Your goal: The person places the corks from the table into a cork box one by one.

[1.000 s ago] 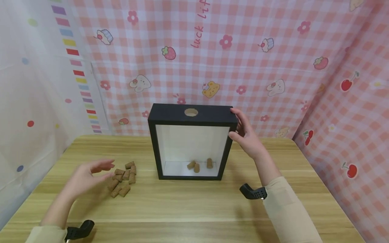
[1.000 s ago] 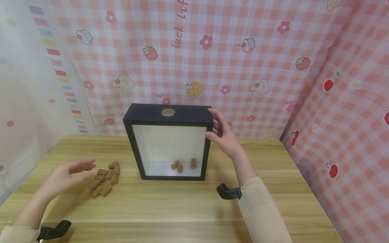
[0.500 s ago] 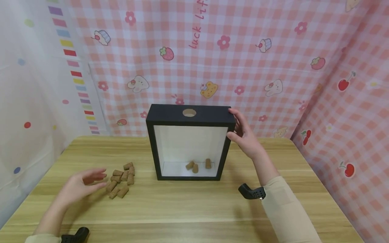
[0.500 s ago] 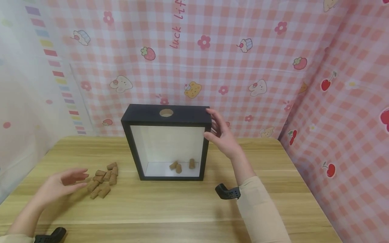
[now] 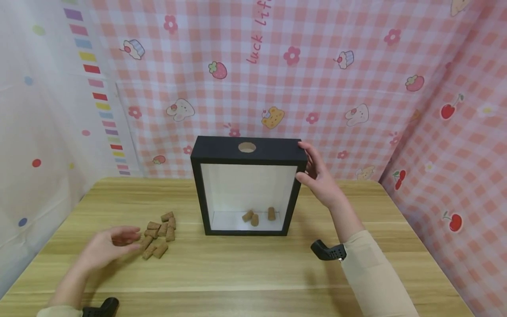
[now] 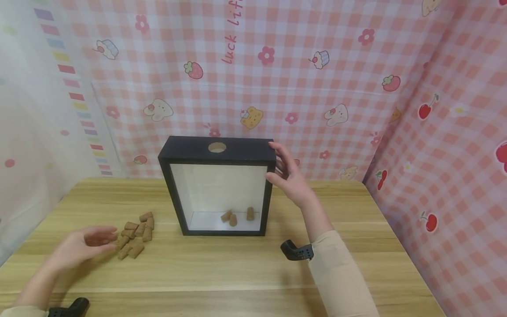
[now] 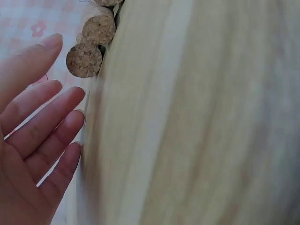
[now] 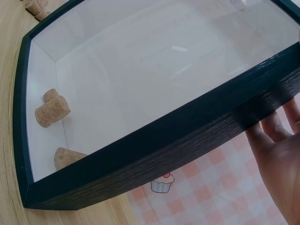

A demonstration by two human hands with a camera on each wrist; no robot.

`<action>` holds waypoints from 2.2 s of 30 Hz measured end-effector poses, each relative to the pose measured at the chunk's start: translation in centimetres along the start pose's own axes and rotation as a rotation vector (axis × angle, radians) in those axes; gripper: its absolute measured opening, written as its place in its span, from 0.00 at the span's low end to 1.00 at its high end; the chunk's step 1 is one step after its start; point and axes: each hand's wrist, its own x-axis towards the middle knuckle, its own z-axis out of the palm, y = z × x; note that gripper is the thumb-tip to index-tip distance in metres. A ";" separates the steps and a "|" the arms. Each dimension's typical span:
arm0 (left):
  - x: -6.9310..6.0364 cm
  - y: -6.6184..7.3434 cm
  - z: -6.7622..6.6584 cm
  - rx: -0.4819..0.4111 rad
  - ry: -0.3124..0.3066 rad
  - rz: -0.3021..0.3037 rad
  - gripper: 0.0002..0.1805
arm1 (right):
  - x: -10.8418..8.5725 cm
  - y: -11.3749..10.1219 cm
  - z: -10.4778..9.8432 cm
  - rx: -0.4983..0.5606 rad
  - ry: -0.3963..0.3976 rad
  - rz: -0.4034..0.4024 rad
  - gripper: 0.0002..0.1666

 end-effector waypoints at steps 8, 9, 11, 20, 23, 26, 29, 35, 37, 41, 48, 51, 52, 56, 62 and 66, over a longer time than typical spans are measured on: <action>0.0 0.0 0.5 0.017 0.000 0.003 0.28 | 0.0 0.1 0.0 0.009 -0.003 -0.014 0.40; 0.0 0.0 0.5 0.011 0.003 0.004 0.27 | 0.0 0.1 0.0 0.010 -0.005 -0.016 0.40; 0.0 0.0 0.7 0.012 0.006 0.012 0.27 | 0.0 0.1 0.0 0.012 -0.008 -0.020 0.40; 0.1 -0.1 0.9 0.061 0.007 -0.023 0.26 | 0.0 0.1 0.0 0.004 -0.011 -0.024 0.39; 0.1 -0.2 0.9 0.065 0.013 -0.023 0.24 | 0.0 0.2 0.0 0.000 -0.010 -0.023 0.39; 0.0 -0.3 1.0 0.056 0.029 -0.006 0.21 | 0.0 0.2 0.0 -0.001 -0.011 -0.024 0.39; 0.0 -0.6 1.1 0.049 0.051 0.013 0.18 | 0.0 0.2 0.0 0.000 -0.010 -0.025 0.38; -0.1 -0.7 1.1 0.029 0.058 0.016 0.16 | 0.0 0.4 0.0 0.005 -0.008 -0.027 0.37; -0.1 -0.7 1.1 0.015 0.052 0.011 0.16 | 0.0 0.3 0.0 0.006 -0.007 -0.024 0.37; -0.3 -0.7 0.9 -0.050 0.040 -0.008 0.17 | -0.1 0.2 0.0 0.000 -0.006 -0.017 0.38; -0.3 -0.2 0.4 -0.134 0.040 -0.036 0.20 | 0.0 0.3 0.0 0.005 -0.014 -0.027 0.38; -0.2 0.6 0.0 -0.129 0.043 -0.031 0.20 | 0.0 0.3 -0.1 0.007 -0.016 -0.029 0.39; -0.1 0.9 -0.1 -0.127 0.047 -0.021 0.19 | 0.0 0.3 -0.1 0.008 -0.016 -0.028 0.39; 0.3 2.1 -0.6 -0.128 0.074 0.012 0.18 | 0.1 0.3 -0.1 0.009 -0.015 -0.025 0.39; 1.1 4.2 -1.4 -0.175 0.090 0.078 0.17 | 0.0 0.1 0.0 0.008 -0.012 -0.018 0.39; 1.6 5.8 -2.0 -0.169 0.099 0.132 0.16 | 0.0 0.1 0.0 0.010 -0.011 -0.014 0.39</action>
